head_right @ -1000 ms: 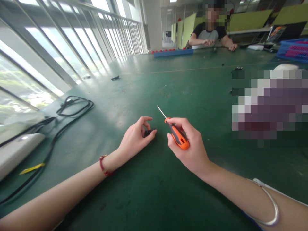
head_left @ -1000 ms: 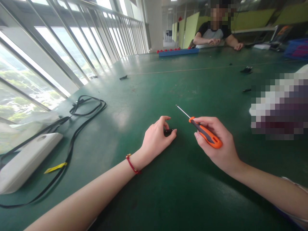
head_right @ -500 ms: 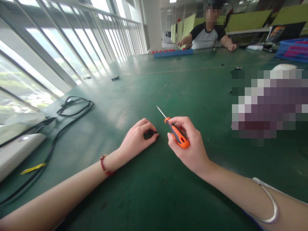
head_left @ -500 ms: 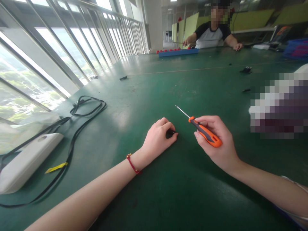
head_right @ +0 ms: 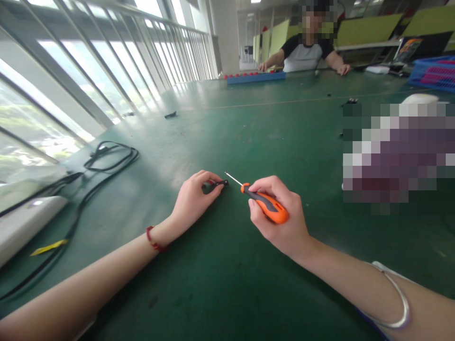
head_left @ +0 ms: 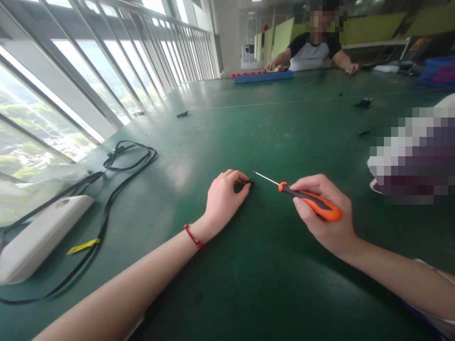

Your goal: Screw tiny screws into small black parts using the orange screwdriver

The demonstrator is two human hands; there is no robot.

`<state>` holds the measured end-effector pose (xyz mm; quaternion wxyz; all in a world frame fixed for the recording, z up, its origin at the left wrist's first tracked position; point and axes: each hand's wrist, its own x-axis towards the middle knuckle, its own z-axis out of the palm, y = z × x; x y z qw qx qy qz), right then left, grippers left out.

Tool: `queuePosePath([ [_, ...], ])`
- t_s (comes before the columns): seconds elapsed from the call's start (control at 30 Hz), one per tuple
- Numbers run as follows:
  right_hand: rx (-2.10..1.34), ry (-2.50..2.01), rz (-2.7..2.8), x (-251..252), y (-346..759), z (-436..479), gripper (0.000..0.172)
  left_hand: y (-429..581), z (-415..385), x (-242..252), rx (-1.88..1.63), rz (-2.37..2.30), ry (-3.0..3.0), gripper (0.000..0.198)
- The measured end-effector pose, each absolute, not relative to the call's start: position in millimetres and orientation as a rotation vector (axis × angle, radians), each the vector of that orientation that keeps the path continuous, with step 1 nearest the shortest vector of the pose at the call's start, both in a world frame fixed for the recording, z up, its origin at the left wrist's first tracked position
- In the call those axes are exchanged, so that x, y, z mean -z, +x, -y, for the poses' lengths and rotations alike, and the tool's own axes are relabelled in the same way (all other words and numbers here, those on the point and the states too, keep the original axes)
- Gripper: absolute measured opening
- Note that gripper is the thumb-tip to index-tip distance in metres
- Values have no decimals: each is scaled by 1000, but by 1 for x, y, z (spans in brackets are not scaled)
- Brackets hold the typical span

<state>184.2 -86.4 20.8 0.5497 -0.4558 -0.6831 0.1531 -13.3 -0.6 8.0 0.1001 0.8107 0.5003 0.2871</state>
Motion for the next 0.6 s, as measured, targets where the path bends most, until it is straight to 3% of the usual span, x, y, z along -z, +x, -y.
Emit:
queuePosePath([
  [0.6,-492,-1178,1730,-17,184,81,11,-21,-7,-10,-840,-1425,2515,13],
])
